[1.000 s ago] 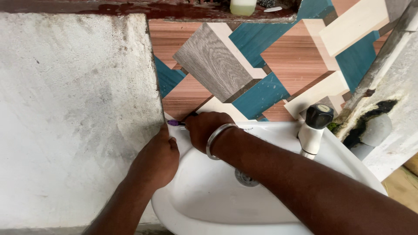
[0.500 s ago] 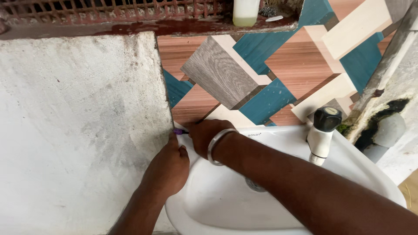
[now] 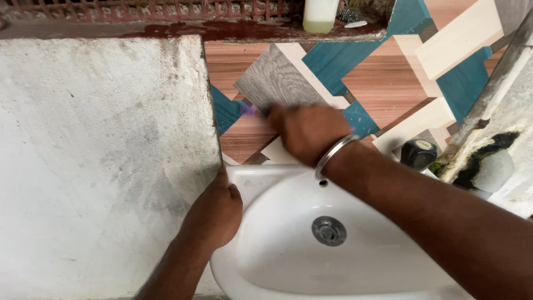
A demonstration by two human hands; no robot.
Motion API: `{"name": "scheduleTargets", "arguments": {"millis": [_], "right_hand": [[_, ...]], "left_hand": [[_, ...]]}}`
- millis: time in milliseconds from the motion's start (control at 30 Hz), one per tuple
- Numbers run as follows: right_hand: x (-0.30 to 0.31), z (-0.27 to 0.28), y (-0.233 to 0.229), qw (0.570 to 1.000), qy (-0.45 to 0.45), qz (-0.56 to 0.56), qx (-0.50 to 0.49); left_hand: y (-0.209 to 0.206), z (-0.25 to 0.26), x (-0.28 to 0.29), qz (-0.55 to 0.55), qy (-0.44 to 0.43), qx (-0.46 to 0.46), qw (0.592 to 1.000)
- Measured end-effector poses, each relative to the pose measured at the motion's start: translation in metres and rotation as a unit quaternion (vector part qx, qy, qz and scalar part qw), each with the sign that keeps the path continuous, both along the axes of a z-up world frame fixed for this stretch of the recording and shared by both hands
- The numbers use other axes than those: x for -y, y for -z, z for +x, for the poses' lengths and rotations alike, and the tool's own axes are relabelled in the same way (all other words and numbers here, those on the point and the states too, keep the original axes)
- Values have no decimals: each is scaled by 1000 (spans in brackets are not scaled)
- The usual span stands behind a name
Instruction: The person scrubs a white ceramic sink using a purple toothbrush, focusing on the basin, drain, and rim. They then rinse the sink and their hands under running water from the faucet.
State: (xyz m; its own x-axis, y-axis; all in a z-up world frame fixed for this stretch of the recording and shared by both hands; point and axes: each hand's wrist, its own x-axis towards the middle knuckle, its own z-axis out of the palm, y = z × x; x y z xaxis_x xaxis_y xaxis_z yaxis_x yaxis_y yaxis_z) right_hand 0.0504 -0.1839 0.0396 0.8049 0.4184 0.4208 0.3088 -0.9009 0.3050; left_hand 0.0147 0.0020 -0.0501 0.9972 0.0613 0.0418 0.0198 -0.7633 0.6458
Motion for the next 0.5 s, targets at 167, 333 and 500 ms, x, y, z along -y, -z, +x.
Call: {"name": "scheduleTargets", "arguments": {"millis": [167, 333, 500], "right_hand": [[-13, 15, -7, 994, 6, -82, -72], [-21, -2, -17, 1000, 1, -22, 4], [-35, -13, 1, 991, -26, -130, 30]], "left_hand": [[-6, -3, 1, 15, 7, 29, 999], [-11, -5, 1, 14, -9, -39, 999], [-9, -5, 2, 29, 3, -29, 999]]}}
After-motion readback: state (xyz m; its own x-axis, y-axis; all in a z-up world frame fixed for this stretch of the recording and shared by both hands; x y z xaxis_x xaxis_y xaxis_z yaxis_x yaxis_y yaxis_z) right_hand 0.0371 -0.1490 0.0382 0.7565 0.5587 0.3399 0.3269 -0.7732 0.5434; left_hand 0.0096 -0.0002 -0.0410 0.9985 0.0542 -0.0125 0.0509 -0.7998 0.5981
